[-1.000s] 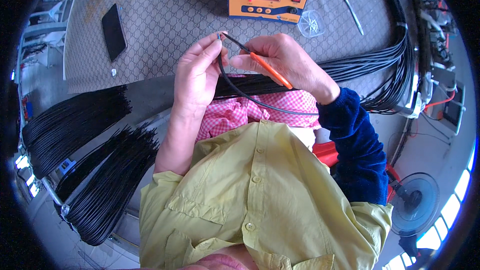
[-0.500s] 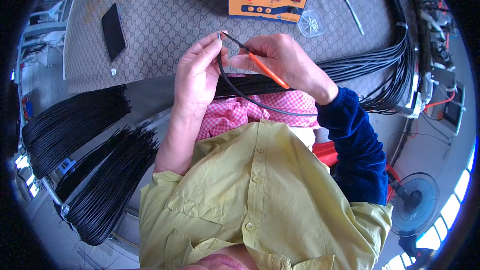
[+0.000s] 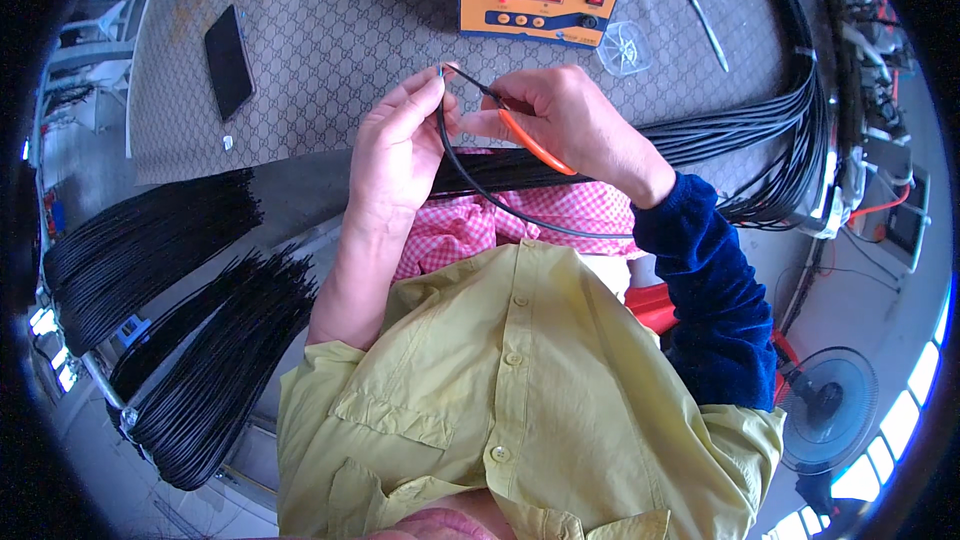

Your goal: Bundling black electrical wires or tubes using small plastic rings and a processing machine.

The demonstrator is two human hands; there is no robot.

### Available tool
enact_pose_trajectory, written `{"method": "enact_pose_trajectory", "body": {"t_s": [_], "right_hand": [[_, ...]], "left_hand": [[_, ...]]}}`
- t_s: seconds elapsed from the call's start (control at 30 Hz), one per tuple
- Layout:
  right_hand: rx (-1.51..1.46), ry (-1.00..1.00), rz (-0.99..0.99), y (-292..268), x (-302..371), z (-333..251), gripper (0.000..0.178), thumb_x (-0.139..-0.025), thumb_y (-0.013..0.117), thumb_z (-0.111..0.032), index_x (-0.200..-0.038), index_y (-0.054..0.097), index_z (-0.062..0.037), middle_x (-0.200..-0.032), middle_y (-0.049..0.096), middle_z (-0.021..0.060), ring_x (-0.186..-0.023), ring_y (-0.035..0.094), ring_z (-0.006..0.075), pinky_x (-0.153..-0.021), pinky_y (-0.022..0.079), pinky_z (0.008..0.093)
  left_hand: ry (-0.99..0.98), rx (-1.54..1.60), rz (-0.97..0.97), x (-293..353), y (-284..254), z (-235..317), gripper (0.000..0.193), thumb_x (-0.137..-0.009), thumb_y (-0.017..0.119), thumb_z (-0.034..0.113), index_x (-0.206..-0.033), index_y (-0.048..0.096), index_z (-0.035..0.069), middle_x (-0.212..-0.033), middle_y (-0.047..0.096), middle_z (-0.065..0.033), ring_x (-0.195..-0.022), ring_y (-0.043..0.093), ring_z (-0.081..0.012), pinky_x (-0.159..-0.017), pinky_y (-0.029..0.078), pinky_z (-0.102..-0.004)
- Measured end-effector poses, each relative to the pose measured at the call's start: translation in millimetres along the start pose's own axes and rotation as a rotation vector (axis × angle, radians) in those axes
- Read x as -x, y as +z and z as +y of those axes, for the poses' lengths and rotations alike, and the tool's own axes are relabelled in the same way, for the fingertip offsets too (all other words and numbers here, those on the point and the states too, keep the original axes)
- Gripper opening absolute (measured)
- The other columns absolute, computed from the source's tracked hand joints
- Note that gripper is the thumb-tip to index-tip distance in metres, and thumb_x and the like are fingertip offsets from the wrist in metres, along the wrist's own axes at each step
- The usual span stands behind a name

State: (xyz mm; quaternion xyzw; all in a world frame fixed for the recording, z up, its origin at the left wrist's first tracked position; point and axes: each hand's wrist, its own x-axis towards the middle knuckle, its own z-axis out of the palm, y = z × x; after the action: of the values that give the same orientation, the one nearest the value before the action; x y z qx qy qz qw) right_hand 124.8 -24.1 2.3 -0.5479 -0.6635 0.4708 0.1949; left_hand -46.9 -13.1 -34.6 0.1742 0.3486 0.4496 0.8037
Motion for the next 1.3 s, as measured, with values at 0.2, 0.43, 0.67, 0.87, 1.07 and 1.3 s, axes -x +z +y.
{"method": "enact_pose_trajectory", "body": {"t_s": [0.2, 0.43, 0.67, 0.87, 1.07, 1.3], "right_hand": [[0.103, -0.082, 0.061, -0.6, -1.5, 1.9, 0.028, -0.076, 0.064, -0.025, -0.075, 0.055, 0.0013, -0.055, 0.045, 0.0075, -0.051, 0.041, 0.0129, -0.047, 0.036, 0.0263], [0.144, -0.172, 0.115, 1.8, -4.1, 8.0, 0.025, -0.075, 0.064, -0.021, -0.071, 0.054, 0.0015, -0.053, 0.044, 0.0084, -0.047, 0.042, 0.0152, -0.046, 0.036, 0.0275], [0.186, -0.152, 0.192, -0.9, -5.6, 15.1, 0.021, -0.075, 0.065, -0.017, -0.074, 0.055, 0.001, -0.056, 0.048, 0.009, -0.047, 0.045, 0.0168, -0.047, 0.038, 0.0272], [0.649, -0.229, 0.205, 15.2, -10.8, 44.9, 0.018, -0.07, 0.059, -0.009, -0.086, 0.054, -0.0037, -0.078, 0.054, 0.0115, -0.079, 0.053, 0.0281, -0.068, 0.044, 0.037], [0.717, -0.286, 0.303, 18.0, -10.8, 41.0, 0.017, -0.072, 0.056, -0.008, -0.088, 0.054, -0.0036, -0.081, 0.054, 0.0117, -0.083, 0.053, 0.028, -0.071, 0.044, 0.0366], [-0.124, -0.112, 0.068, 23.5, 32.0, 14.3, 0.016, -0.078, 0.057, -0.015, -0.083, 0.058, -0.0001, -0.071, 0.058, 0.0124, -0.064, 0.057, 0.0227, -0.06, 0.045, 0.0321]], "left_hand": [[0.009, -0.018, 0.007, -0.1, 0.4, -0.1, 0.022, -0.084, 0.052, 0.011, -0.1, 0.055, -0.003, -0.074, 0.056, -0.0048, -0.068, 0.052, -0.01, -0.061, 0.04, -0.0211], [0.017, -0.032, 0.017, -0.2, 0.4, -0.9, 0.021, -0.084, 0.052, 0.011, -0.099, 0.055, -0.003, -0.074, 0.056, -0.005, -0.068, 0.052, -0.0103, -0.062, 0.041, -0.0214], [0.036, -0.063, -0.002, 5.1, -7.1, 0.6, 0.02, -0.085, 0.051, 0.011, -0.098, 0.055, -0.003, -0.078, 0.057, -0.0057, -0.07, 0.053, -0.0109, -0.064, 0.042, -0.0221], [0.087, -0.149, 0.042, 11.8, 0.3, 5.9, 0.017, -0.084, 0.053, 0.01, -0.096, 0.056, -0.002, -0.083, 0.058, -0.0061, -0.07, 0.052, -0.009, -0.064, 0.04, -0.0195], [0.063, -0.127, 0.017, 16.5, 4.4, 7.5, 0.015, -0.084, 0.054, 0.01, -0.095, 0.056, 0.001, -0.082, 0.059, -0.0057, -0.065, 0.051, -0.0058, -0.06, 0.04, -0.0171], [0.053, -0.082, -0.059, 19.7, 11.5, -1.1, 0.014, -0.083, 0.054, 0.01, -0.094, 0.056, 0.001, -0.082, 0.059, -0.0064, -0.062, 0.05, -0.0062, -0.058, 0.042, -0.0184]]}}
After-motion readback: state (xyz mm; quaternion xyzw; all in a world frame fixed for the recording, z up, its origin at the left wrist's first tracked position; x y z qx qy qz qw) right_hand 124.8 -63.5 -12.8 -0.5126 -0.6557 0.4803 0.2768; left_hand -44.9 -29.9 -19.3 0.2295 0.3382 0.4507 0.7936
